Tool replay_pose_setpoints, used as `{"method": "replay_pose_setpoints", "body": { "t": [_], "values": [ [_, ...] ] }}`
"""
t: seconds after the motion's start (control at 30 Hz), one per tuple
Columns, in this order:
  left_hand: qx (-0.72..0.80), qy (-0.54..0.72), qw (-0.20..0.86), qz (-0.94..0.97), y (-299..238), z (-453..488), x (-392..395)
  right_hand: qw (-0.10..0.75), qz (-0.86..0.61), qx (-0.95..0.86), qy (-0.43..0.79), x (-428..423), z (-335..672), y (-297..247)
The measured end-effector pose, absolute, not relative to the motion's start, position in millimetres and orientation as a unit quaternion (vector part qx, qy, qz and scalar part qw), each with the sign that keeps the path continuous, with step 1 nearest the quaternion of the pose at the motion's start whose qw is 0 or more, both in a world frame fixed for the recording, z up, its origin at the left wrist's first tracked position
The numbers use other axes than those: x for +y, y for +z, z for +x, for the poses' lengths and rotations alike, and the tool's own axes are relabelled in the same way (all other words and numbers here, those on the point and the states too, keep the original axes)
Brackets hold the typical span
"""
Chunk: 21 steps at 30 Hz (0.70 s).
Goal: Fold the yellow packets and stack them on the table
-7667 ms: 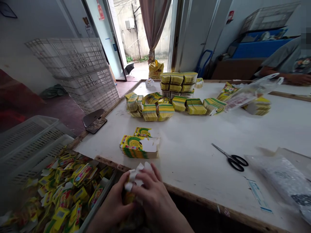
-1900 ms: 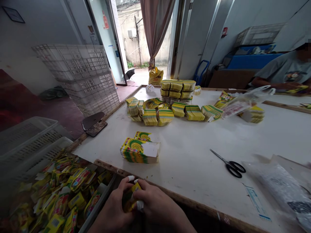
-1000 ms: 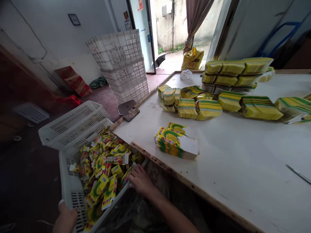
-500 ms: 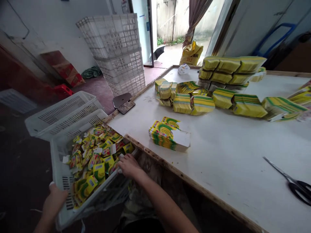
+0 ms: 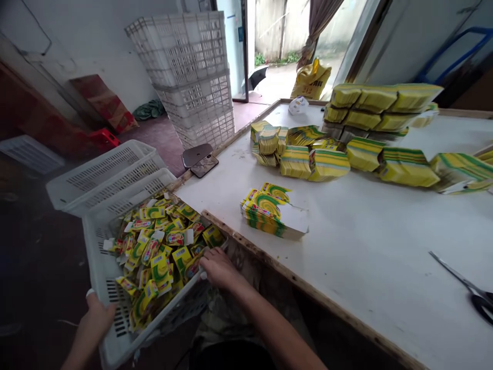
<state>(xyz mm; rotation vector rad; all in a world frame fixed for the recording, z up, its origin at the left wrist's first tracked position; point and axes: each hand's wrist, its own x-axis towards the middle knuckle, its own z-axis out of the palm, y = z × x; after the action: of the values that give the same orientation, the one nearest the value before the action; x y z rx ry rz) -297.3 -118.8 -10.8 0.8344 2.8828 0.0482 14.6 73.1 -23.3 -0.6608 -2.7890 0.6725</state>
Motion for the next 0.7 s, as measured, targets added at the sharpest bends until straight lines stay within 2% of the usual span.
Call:
{"method": "replay_pose_setpoints", "body": {
  "t": [0.13, 0.23, 0.37, 0.53, 0.6, 0.7],
  "values": [
    [0.959, -0.016, 0.074, 0.274, -7.7, -288.9, -124.3, 0.100, -0.212, -0.941, 0.245, 73.9, 22.0, -23.1],
    [0.955, -0.024, 0.028, 0.295, -1.0, -276.6, -117.7, 0.098, -0.218, -0.936, 0.258, 73.3, 22.0, -22.6],
    [0.902, 0.006, -0.031, 0.431, -2.4, -239.7, -86.4, 0.101, -0.229, -0.928, 0.274, 70.3, 22.7, -21.5],
    [0.700, 0.004, 0.072, 0.710, -30.0, -192.1, -27.4, 0.108, -0.241, -0.922, 0.283, 67.1, 23.9, -19.5],
    [0.654, -0.011, 0.092, 0.751, -41.0, -190.9, -7.6, 0.114, -0.249, -0.919, 0.284, 66.1, 23.5, -19.6],
    [0.663, -0.031, 0.087, 0.743, -48.1, -217.9, 18.4, 0.121, -0.255, -0.915, 0.289, 65.7, 22.4, -20.8]
  ]
}}
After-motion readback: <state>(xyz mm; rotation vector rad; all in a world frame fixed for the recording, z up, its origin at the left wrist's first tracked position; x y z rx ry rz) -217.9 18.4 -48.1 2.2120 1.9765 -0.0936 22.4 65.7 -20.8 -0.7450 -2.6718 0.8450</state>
